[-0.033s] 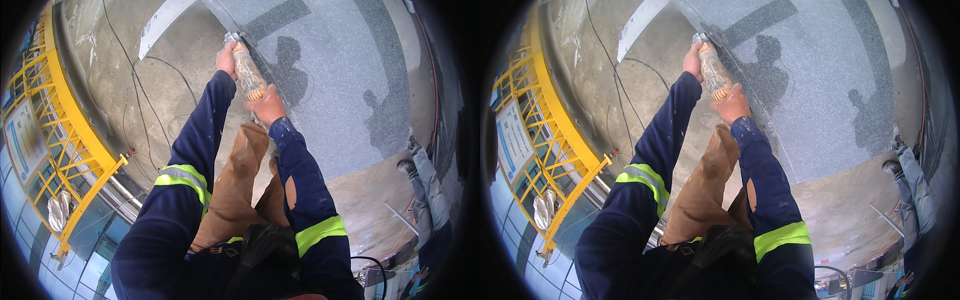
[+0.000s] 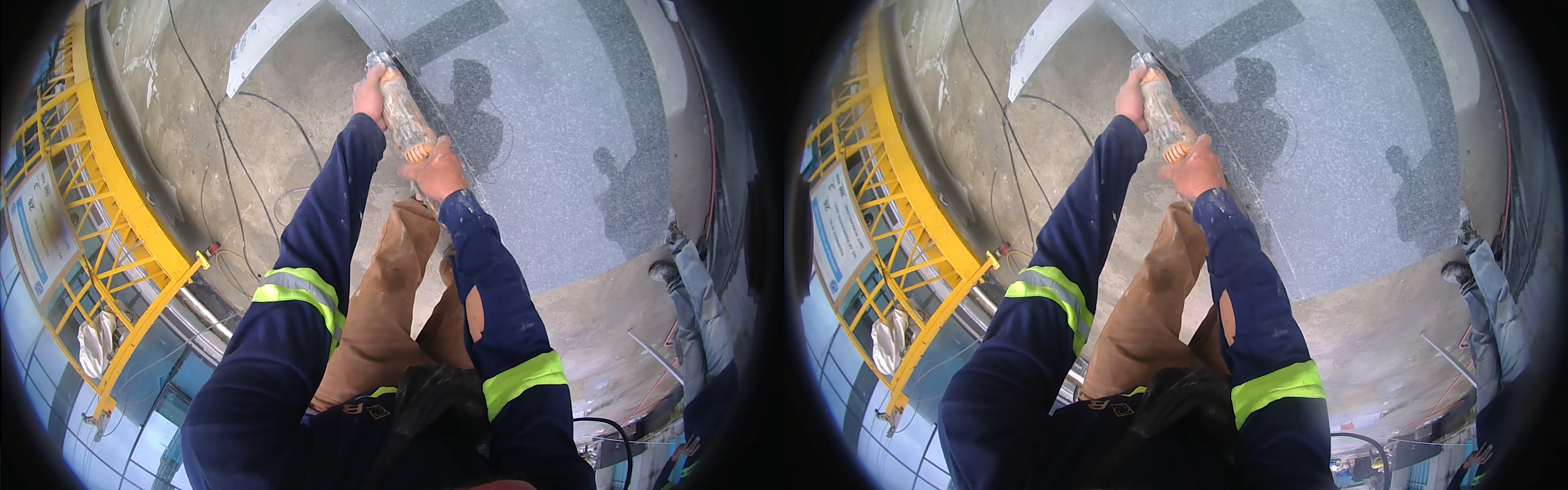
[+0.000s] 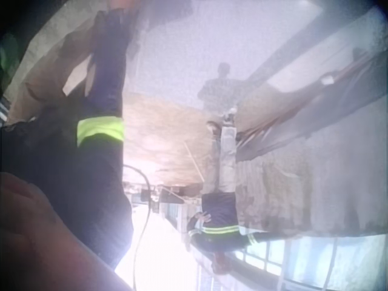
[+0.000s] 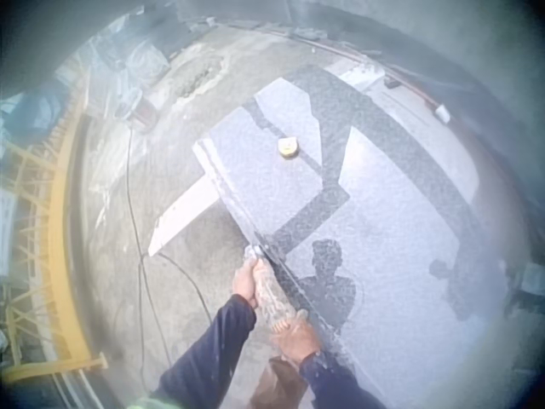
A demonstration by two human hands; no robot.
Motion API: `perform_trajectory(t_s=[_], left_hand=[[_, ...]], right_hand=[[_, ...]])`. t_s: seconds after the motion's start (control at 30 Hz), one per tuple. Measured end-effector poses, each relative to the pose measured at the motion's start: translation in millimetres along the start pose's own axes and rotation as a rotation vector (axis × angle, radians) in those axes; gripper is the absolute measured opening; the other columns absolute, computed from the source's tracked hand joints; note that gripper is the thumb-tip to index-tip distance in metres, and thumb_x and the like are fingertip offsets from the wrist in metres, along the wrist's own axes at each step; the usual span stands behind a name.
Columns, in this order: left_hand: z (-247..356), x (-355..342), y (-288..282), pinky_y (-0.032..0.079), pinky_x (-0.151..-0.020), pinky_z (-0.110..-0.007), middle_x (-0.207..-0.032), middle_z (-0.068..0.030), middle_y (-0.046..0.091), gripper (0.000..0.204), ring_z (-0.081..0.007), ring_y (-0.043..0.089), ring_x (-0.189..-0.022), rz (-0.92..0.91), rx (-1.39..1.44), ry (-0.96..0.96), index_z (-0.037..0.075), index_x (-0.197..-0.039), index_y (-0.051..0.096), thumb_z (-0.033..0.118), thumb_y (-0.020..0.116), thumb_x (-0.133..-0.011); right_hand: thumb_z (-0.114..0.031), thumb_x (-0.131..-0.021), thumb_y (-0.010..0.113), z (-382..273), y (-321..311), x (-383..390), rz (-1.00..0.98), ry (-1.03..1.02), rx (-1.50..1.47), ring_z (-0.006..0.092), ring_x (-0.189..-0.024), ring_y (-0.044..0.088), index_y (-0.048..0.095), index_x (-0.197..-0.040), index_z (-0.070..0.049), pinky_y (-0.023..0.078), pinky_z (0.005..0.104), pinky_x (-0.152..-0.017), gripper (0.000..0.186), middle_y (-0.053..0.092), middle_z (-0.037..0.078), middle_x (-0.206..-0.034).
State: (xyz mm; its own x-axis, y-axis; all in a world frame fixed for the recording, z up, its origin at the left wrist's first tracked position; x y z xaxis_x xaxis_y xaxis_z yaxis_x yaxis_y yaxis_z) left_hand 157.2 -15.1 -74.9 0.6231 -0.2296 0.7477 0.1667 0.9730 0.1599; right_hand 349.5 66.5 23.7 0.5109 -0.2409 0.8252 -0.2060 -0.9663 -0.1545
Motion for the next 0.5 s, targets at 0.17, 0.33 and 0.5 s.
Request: perform_trajectory(t_s=[0.17, 0.33, 0.5], left_hand=[[15.3, -14.8, 1.7, 0.06, -0.075, -0.046, -0.097, -0.0154, 0.071, 0.038, -0.0283, 0.071, -0.081, 0.014, -0.045, 0.007, 0.0, -0.114, 0.063, 0.036, 0.061, -0.1], [32.4, -45.5, 10.2, 0.061, -0.074, -0.046, -0.097, -0.0165, 0.071, 0.041, -0.0282, 0.073, -0.082, -0.029, -0.019, 0.008, -0.002, -0.116, 0.063, 0.035, 0.062, -0.1], [28.9, -42.3, 3.0, 0.061, -0.074, -0.046, -0.096, -0.0157, 0.071, 0.04, -0.028, 0.072, -0.08, 0.014, -0.016, 0.01, -0.002, -0.114, 0.063, 0.035, 0.062, -0.1]], right_hand=[[-0.024, -0.075, 0.086, -20.0, -5.3, -8.3, -0.006, -0.008, 0.025, 0.0399, -0.093, 0.076, 0.045, -0.123, 0.009, 0.063, 0.0438, -0.076, 0.071, 0.069, 0.034, -0.112], [-0.023, -0.077, 0.085, -45.2, -6.5, -35.1, -0.056, 0.018, -0.046, 0.0337, -0.082, 0.077, 0.044, -0.124, 0.011, 0.063, 0.0391, -0.063, 0.071, 0.069, 0.032, -0.109], [-0.023, -0.078, 0.085, -46.8, -7.4, -29.4, -0.021, -0.021, 0.0, 0.0346, -0.083, 0.077, 0.044, -0.124, 0.011, 0.063, 0.0398, -0.065, 0.07, 0.07, 0.032, -0.108]])
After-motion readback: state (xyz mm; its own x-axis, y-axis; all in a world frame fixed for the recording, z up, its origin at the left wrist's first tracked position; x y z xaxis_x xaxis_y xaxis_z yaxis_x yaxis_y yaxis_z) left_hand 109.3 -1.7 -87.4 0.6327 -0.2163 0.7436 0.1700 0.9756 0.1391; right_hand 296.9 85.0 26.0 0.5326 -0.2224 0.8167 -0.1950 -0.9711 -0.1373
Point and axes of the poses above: each hand's wrist, its own x-axis away from the middle knuckle, its own y-axis out of the palm, z = x × y, the point moved 10 cm from there along -x, towards the middle knuckle
